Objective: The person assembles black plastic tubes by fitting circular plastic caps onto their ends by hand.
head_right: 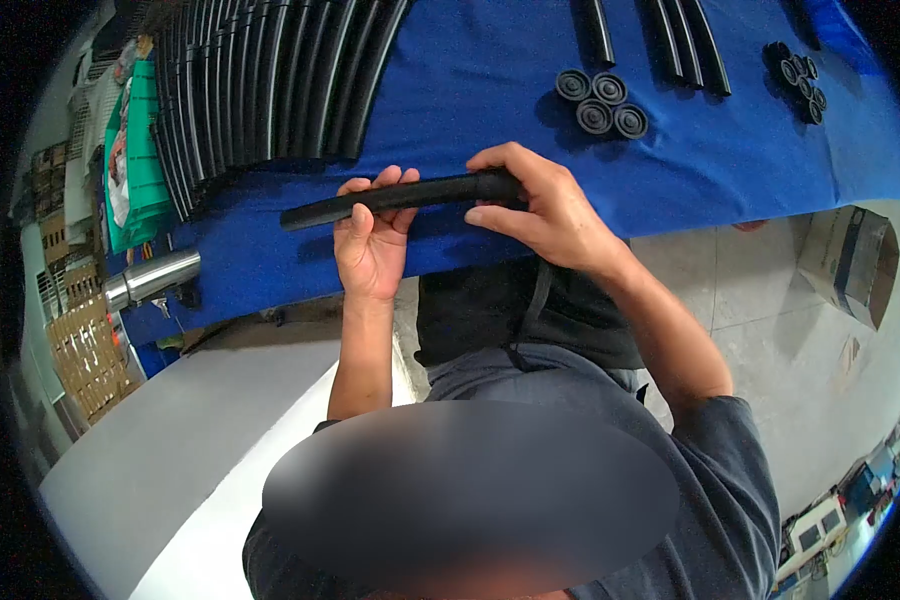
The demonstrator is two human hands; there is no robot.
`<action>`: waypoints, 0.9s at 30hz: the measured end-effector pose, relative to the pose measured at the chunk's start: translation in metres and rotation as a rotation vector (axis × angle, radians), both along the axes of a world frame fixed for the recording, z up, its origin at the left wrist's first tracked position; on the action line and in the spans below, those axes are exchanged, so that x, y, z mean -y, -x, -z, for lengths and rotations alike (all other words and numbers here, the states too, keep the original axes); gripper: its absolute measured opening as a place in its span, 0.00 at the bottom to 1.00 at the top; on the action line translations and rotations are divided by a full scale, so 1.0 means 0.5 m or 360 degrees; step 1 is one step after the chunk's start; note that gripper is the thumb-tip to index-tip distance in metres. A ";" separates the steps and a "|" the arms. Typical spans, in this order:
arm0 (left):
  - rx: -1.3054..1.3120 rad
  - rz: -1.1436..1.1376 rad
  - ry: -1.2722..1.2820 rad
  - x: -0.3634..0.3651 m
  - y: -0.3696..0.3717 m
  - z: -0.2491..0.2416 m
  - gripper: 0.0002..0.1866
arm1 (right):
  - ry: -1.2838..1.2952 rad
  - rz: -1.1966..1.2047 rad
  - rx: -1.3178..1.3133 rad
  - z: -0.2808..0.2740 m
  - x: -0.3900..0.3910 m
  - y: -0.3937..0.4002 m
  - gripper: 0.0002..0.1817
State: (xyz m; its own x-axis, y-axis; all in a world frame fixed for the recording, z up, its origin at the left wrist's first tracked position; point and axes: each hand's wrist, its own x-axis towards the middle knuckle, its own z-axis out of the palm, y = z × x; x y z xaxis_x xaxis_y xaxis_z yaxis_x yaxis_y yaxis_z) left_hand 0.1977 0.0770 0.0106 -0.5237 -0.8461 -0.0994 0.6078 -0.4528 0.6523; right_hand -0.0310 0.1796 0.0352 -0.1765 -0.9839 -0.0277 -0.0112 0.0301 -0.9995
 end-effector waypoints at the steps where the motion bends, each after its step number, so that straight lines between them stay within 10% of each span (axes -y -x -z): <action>1: -0.0002 0.0004 0.0036 -0.001 0.001 0.003 0.19 | -0.0015 0.0000 -0.0114 -0.010 0.008 -0.002 0.21; 9: 0.0074 -0.0044 0.0050 -0.003 -0.002 0.002 0.16 | 0.0278 0.0016 -0.0622 -0.010 0.020 -0.004 0.18; 27: 0.0007 0.0064 0.0057 0.002 -0.019 0.010 0.17 | 0.0207 -0.0160 -0.0247 0.007 0.015 -0.005 0.20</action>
State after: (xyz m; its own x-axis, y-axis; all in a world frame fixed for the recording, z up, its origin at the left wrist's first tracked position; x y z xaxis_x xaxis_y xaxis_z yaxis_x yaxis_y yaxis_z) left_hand 0.2071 0.0759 0.0057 -0.5572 -0.8273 -0.0722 0.5864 -0.4535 0.6712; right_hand -0.0287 0.1721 0.0316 -0.0698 -0.9903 0.1205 -0.1617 -0.1079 -0.9809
